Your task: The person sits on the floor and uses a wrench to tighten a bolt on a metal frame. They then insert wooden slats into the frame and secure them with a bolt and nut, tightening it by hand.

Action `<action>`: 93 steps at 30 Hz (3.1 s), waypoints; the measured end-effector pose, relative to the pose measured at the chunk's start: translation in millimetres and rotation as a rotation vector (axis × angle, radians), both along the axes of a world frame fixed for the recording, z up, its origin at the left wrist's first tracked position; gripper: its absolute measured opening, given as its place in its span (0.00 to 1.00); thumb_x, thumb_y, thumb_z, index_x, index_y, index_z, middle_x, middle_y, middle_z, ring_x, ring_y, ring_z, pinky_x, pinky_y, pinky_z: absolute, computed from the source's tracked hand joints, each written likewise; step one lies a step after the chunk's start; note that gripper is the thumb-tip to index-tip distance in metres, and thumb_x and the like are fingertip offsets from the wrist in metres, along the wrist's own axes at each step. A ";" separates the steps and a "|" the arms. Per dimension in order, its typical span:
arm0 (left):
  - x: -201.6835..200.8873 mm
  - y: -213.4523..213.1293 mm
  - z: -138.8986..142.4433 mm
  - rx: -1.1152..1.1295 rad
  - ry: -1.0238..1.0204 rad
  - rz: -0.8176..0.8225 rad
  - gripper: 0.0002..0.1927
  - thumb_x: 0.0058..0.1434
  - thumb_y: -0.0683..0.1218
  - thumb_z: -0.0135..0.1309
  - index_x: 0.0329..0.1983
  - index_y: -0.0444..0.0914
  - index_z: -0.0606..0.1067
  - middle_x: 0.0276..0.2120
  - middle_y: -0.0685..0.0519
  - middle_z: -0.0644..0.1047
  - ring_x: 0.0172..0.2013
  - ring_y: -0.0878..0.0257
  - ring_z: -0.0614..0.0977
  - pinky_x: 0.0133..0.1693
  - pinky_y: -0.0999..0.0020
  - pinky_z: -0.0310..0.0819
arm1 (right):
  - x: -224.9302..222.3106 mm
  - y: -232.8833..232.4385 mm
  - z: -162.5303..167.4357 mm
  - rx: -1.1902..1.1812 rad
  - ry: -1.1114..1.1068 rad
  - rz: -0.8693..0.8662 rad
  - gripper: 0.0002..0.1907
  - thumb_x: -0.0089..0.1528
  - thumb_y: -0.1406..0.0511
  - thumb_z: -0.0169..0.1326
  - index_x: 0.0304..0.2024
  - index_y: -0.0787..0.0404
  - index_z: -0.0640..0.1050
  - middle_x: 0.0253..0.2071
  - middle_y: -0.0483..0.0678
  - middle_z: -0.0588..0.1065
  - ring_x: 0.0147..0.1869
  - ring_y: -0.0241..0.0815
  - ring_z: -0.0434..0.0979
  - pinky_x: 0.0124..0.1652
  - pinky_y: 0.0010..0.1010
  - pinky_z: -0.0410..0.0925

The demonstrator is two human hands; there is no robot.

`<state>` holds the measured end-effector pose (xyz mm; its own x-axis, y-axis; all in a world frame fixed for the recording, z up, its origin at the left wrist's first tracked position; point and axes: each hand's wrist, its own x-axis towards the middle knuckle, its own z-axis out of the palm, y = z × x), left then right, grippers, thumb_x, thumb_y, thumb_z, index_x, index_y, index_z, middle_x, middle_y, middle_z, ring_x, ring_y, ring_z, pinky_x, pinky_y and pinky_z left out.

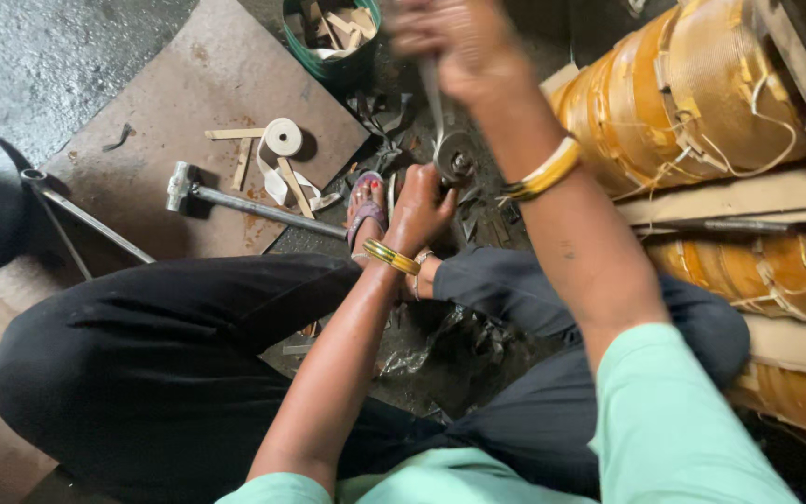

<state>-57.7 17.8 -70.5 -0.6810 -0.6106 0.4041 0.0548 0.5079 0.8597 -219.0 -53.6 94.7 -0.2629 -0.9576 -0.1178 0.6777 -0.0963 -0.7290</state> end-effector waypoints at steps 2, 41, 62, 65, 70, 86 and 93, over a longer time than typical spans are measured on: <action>4.9 -3.4 7.1 -0.025 0.076 0.014 0.25 0.58 0.41 0.63 0.58 0.35 0.70 0.45 0.38 0.73 0.48 0.42 0.75 0.50 0.55 0.72 | 59.3 -4.3 18.9 0.042 0.710 0.175 0.10 0.67 0.67 0.54 0.50 0.63 0.78 0.38 0.44 0.76 0.37 0.31 0.71 0.35 0.24 0.65; -6.5 0.4 4.2 -0.024 0.025 -0.018 0.21 0.58 0.41 0.63 0.54 0.36 0.72 0.43 0.37 0.74 0.45 0.38 0.76 0.48 0.51 0.72 | 23.7 0.5 11.4 0.105 0.290 0.072 0.12 0.66 0.69 0.63 0.43 0.64 0.71 0.33 0.46 0.70 0.31 0.35 0.67 0.30 0.27 0.63; -14.2 4.5 -10.3 0.259 -0.300 -0.105 0.13 0.57 0.44 0.64 0.38 0.32 0.75 0.34 0.39 0.78 0.35 0.44 0.80 0.39 0.55 0.75 | 106.2 12.4 50.9 -0.196 1.277 0.367 0.20 0.67 0.62 0.58 0.60 0.59 0.78 0.53 0.44 0.81 0.56 0.39 0.83 0.55 0.30 0.76; -12.9 -0.3 -6.4 0.139 -0.034 -0.098 0.16 0.55 0.40 0.61 0.46 0.30 0.74 0.36 0.38 0.79 0.36 0.42 0.81 0.40 0.55 0.75 | 132.7 110.9 52.6 -0.330 1.357 0.798 0.27 0.59 0.51 0.65 0.51 0.61 0.75 0.40 0.50 0.79 0.47 0.45 0.81 0.46 0.41 0.72; -1.4 -9.1 36.8 0.175 0.141 -0.207 0.22 0.54 0.35 0.54 0.54 0.30 0.75 0.35 0.38 0.81 0.37 0.45 0.85 0.40 0.58 0.77 | 45.3 242.0 18.7 -0.311 0.428 -0.618 0.29 0.72 0.44 0.50 0.19 0.49 0.77 0.15 0.40 0.69 0.23 0.40 0.74 0.49 0.41 0.74; -3.0 1.2 42.6 0.171 0.063 -0.171 0.18 0.55 0.37 0.59 0.50 0.29 0.76 0.30 0.34 0.79 0.31 0.39 0.81 0.34 0.53 0.74 | 24.8 135.6 73.9 0.273 1.654 -0.464 0.18 0.61 0.54 0.64 0.32 0.61 0.74 0.23 0.53 0.71 0.27 0.53 0.71 0.27 0.40 0.64; -23.0 8.5 9.6 0.003 0.130 -0.046 0.11 0.51 0.39 0.60 0.36 0.31 0.73 0.28 0.34 0.76 0.33 0.36 0.78 0.36 0.49 0.72 | 103.2 155.1 66.4 0.487 2.136 -0.213 0.12 0.61 0.65 0.64 0.41 0.62 0.74 0.30 0.57 0.78 0.38 0.60 0.81 0.34 0.48 0.70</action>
